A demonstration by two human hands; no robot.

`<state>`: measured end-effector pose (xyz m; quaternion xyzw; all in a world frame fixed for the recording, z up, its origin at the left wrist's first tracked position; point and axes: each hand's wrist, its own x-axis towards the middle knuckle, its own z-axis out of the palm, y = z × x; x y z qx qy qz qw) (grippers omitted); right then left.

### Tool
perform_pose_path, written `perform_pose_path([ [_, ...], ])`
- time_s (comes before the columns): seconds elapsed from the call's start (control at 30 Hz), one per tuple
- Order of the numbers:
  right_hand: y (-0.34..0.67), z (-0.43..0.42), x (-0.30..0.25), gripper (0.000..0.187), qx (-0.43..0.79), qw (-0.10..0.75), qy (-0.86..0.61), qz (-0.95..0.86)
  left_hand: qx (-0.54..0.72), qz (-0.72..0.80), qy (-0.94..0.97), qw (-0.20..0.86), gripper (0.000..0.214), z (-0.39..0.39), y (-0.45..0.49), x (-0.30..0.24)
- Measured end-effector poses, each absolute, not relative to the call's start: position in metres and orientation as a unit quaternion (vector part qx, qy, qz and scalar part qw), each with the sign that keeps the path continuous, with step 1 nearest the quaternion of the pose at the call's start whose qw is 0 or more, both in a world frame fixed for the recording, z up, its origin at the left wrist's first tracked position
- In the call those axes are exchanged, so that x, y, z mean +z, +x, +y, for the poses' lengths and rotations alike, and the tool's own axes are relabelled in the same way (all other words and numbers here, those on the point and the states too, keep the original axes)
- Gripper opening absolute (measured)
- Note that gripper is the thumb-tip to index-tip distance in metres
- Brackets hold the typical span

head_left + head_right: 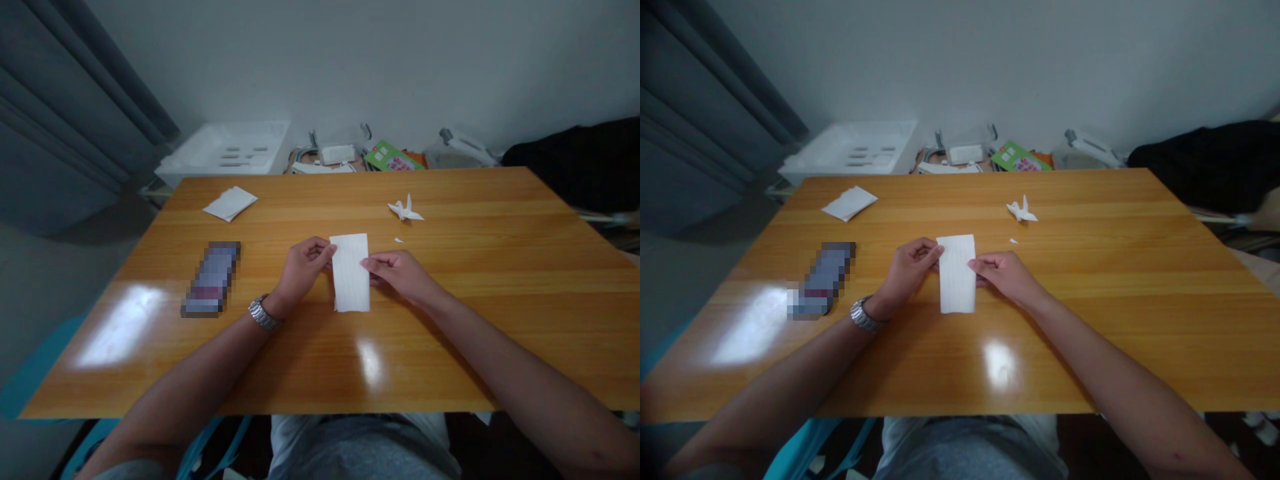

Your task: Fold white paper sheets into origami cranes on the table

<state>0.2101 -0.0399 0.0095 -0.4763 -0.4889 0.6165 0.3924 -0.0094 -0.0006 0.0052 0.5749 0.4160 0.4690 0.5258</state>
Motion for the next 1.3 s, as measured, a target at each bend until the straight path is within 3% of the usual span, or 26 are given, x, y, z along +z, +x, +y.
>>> perform_pose_path([
  [1.0,0.210,-0.042,0.008,0.041,0.673,0.331,-0.472,-0.463,0.495,0.451,0.546,0.504,0.036,0.003,-0.014,0.007],
  [1.3,0.216,-0.041,0.016,0.038,0.581,0.343,-0.510,-0.533,0.473,0.428,0.499,0.587,0.043,0.001,-0.013,0.007],
])
